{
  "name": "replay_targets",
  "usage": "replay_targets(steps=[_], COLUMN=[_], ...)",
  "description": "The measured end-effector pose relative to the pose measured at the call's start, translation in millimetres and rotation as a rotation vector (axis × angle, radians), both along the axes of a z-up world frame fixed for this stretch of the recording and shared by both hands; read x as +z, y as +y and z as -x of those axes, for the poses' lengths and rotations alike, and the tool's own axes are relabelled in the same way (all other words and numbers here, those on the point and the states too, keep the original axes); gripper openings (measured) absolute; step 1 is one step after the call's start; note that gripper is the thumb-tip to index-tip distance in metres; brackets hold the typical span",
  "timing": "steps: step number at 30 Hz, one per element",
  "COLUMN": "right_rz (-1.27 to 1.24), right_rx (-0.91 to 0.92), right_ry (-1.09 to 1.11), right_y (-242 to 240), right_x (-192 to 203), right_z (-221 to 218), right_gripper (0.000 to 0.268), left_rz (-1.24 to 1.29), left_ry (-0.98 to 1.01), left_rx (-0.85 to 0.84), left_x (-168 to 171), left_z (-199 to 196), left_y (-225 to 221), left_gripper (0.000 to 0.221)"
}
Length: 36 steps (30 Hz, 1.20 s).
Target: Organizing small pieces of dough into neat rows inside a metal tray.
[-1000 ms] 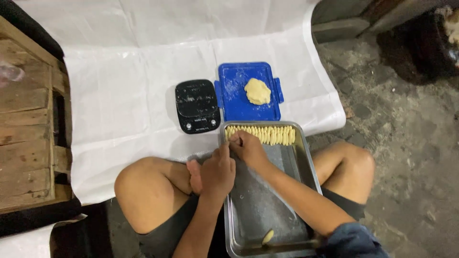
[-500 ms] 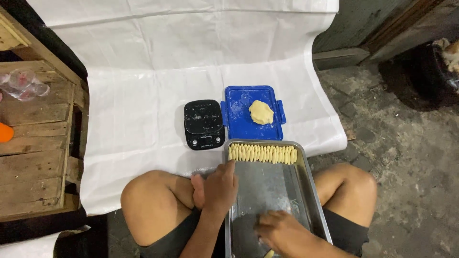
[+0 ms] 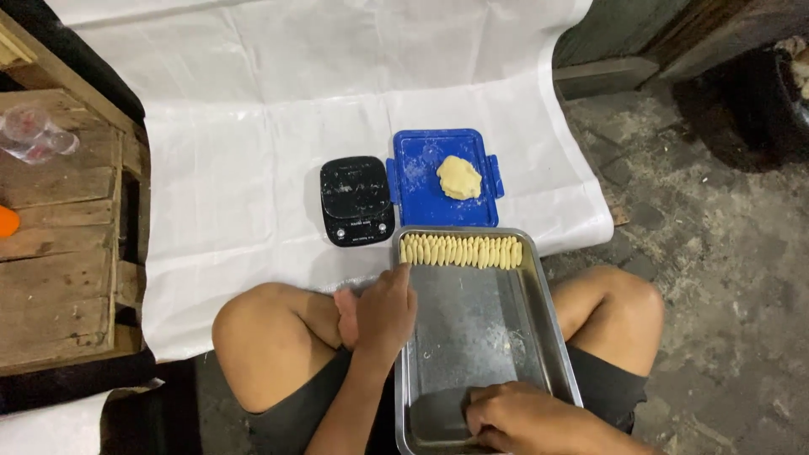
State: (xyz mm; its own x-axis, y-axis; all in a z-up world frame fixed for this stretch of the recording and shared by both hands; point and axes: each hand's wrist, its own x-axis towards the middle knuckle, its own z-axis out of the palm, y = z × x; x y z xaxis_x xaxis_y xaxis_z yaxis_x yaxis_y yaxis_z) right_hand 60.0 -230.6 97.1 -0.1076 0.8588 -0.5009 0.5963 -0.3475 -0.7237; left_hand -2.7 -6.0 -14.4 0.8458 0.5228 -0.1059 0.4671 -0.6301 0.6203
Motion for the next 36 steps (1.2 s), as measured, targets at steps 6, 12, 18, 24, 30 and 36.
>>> replay_targets(steps=[6,12,18,24,30,36], right_rz=[0.097,0.123,0.043,-0.186,-0.387,-0.343], right_rx=[0.042,-0.037,0.089,-0.186,-0.918,-1.048], right_ry=[0.065,0.23,0.271,0.243,0.139,0.046], right_y=[7,8,21,45,101,135], right_x=[-4,-13,-14,-57,-125,-158], right_z=[-1,-7,-6,-29,-79,-84], right_gripper=[0.016,0.009,0.018,0.014,0.003,0.009], left_rz=[-0.025,-0.031,-0.077,-0.026,-0.04,-0.137], left_ry=[-0.06,-0.058,-0.052,-0.149,0.043,0.043], left_rx=[0.005,0.008,0.001,0.022,0.02,0.01], left_x=[-8,-6,-12,-23,-10,-12], left_z=[0,-1,0,0,-1,-2], left_y=[-1,-1,-2,-3,0,-5], left_gripper=[0.04,0.041,0.053,0.061,0.048,0.048])
